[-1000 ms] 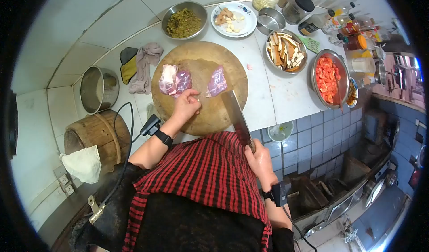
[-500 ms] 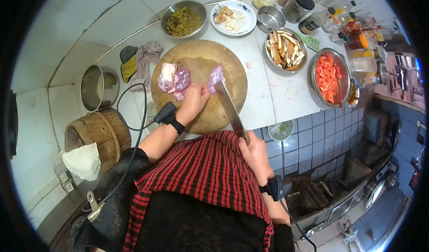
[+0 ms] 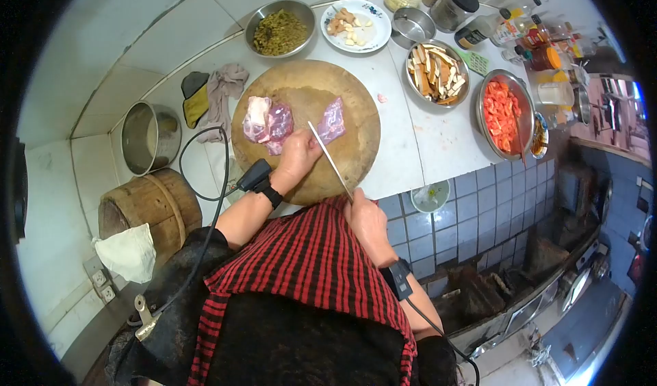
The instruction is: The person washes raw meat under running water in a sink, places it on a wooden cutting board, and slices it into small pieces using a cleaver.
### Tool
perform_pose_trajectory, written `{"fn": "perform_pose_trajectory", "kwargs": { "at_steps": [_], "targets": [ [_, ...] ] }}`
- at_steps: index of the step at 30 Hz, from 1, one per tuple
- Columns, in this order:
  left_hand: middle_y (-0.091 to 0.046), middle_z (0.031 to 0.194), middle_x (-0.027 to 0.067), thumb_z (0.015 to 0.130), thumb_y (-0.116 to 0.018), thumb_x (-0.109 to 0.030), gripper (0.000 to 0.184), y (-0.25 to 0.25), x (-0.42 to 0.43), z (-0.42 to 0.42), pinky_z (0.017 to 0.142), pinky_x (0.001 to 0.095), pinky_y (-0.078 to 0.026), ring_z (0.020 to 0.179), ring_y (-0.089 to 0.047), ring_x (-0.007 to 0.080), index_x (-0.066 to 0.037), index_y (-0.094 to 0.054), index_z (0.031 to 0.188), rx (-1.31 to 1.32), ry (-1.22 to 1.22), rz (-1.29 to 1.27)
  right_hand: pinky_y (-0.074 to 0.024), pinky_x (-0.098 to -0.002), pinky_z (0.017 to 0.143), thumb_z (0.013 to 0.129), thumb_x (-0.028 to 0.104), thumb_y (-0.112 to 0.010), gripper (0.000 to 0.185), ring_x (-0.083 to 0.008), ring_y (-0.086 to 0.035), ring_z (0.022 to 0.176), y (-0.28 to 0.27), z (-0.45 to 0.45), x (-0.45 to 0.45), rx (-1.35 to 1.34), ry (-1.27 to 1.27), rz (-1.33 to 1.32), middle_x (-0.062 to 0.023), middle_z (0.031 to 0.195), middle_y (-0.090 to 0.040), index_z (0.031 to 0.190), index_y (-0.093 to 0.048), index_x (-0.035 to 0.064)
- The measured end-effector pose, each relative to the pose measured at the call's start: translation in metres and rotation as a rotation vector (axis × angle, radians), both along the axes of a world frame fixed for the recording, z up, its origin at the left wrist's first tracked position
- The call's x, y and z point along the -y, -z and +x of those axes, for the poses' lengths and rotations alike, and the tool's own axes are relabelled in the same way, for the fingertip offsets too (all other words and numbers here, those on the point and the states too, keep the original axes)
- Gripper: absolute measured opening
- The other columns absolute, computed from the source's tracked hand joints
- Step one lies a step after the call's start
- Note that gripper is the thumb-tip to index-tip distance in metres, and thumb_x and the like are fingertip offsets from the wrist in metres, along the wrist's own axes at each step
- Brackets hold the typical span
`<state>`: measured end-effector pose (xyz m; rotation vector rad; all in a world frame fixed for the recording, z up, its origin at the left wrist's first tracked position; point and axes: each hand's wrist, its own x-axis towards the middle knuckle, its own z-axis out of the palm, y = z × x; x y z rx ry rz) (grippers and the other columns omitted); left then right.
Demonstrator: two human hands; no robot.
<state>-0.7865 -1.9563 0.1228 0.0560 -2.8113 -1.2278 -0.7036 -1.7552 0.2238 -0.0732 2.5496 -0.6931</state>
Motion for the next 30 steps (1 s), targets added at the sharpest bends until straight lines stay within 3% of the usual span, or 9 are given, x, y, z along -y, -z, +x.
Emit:
{"fn": "perform_pose_trajectory", "kwargs": {
  "at_steps": [6, 10, 13, 16, 19, 22, 24, 27, 30],
  "targets": [
    [-0.058, 0.075, 0.0189, 0.071, -0.067, -0.005, 0.01, 0.005, 0.002, 0.001, 0.063, 0.0465, -0.049, 0.069, -0.06, 0.0391, 0.0, -0.059, 0.075, -0.038, 0.011, 0.034, -0.0487, -0.0576, 0.064, 0.089, 0.015, -0.055, 0.017, -0.0479, -0.062, 0.07, 0.017, -0.03, 0.023, -0.11, -0.04, -0.023, -0.0271, 0.073, -0.064, 0.096, -0.048, 0.0008],
    [-0.058, 0.074, 0.0186, 0.07, -0.067, -0.004, 0.009, -0.007, 0.011, 0.006, 0.061, 0.0454, -0.049, 0.068, -0.06, 0.039, 0.0, -0.06, 0.076, -0.036, -0.017, 0.064, -0.0488, -0.0579, 0.067, 0.089, 0.014, -0.054, 0.017, -0.049, -0.062, 0.073, -0.007, -0.005, -0.016, 0.017, -0.045, 0.015, -0.0281, 0.073, -0.063, 0.098, -0.049, 0.0003],
    [-0.061, 0.07, 0.0138, 0.072, -0.068, -0.004, 0.008, -0.012, 0.021, 0.01, 0.06, 0.0377, -0.05, 0.064, -0.062, 0.0295, 0.001, -0.064, 0.078, 0.007, -0.054, 0.081, -0.0482, -0.057, 0.067, 0.09, 0.014, -0.055, 0.018, -0.05, -0.061, 0.075, -0.019, 0.022, -0.052, 0.051, -0.04, 0.001, -0.029, 0.074, -0.062, 0.1, -0.051, 0.0002],
    [-0.067, 0.072, 0.0029, 0.079, -0.073, -0.01, 0.011, -0.028, 0.028, 0.001, 0.064, 0.0239, -0.05, 0.064, -0.059, 0.0077, -0.001, -0.07, 0.083, 0.415, -0.158, 0.449, -0.0468, -0.0553, 0.066, 0.09, 0.015, -0.057, 0.018, -0.0507, -0.06, 0.077, -0.035, 0.028, -0.075, 0.07, 0.049, -0.106, -0.0297, 0.076, -0.061, 0.098, -0.055, -0.0007],
    [-0.064, 0.074, -0.0024, 0.084, -0.074, -0.014, 0.013, -0.058, 0.019, -0.028, 0.061, 0.0214, -0.047, 0.064, -0.055, 0.0046, -0.002, -0.068, 0.085, 0.402, -0.045, 0.573, -0.0464, -0.0508, 0.064, 0.09, 0.016, -0.061, 0.019, -0.0512, -0.058, 0.077, -0.038, 0.03, -0.088, 0.057, 0.184, -0.212, -0.0296, 0.076, -0.059, 0.093, -0.058, -0.0022],
    [-0.065, 0.074, 0.0006, 0.083, -0.073, -0.011, 0.012, -0.078, -0.012, -0.07, 0.066, 0.023, -0.048, 0.071, -0.058, 0.0067, -0.002, -0.069, 0.09, 0.375, 0.054, 0.475, -0.0481, -0.0443, 0.063, 0.091, 0.017, -0.06, 0.019, -0.0424, -0.062, 0.068, -0.036, 0.028, -0.094, 0.044, 0.351, -0.237, -0.0254, 0.072, -0.059, 0.093, -0.058, -0.0022],
    [-0.066, 0.075, 0.0024, 0.083, -0.071, -0.009, 0.011, -0.072, -0.039, -0.098, 0.068, 0.0238, -0.049, 0.073, -0.059, 0.0079, -0.003, -0.07, 0.092, 0.351, 0.127, 0.408, -0.0476, -0.038, 0.062, 0.091, 0.016, -0.06, 0.019, -0.0247, -0.058, 0.063, -0.021, 0.029, -0.101, 0.111, 0.552, -0.374, -0.0182, 0.071, -0.059, 0.095, -0.059, -0.002],
    [-0.069, 0.078, 0.0098, 0.083, -0.068, -0.008, 0.011, -0.032, -0.078, -0.134, 0.07, 0.0299, -0.052, 0.075, -0.065, 0.0177, -0.005, -0.072, 0.093, 0.315, 0.179, 0.21, -0.0473, -0.0352, 0.064, 0.09, 0.015, -0.06, 0.019, -0.0154, -0.052, 0.067, -0.009, 0.025, -0.103, 0.08, 0.674, -0.491, -0.0129, 0.074, -0.06, 0.098, -0.061, -0.002],
    [-0.069, 0.084, 0.015, 0.082, -0.071, -0.022, 0.013, 0.004, -0.099, -0.161, 0.075, 0.0428, -0.054, 0.082, -0.066, 0.0362, -0.01, -0.075, 0.085, 0.106, 0.388, -0.063, -0.0483, -0.035, 0.066, 0.09, 0.014, -0.061, 0.019, -0.0172, -0.054, 0.068, 0.006, 0.022, -0.113, 0.121, 0.745, -0.446, -0.0125, 0.076, -0.062, 0.101, -0.061, -0.0023]
  ]
}}
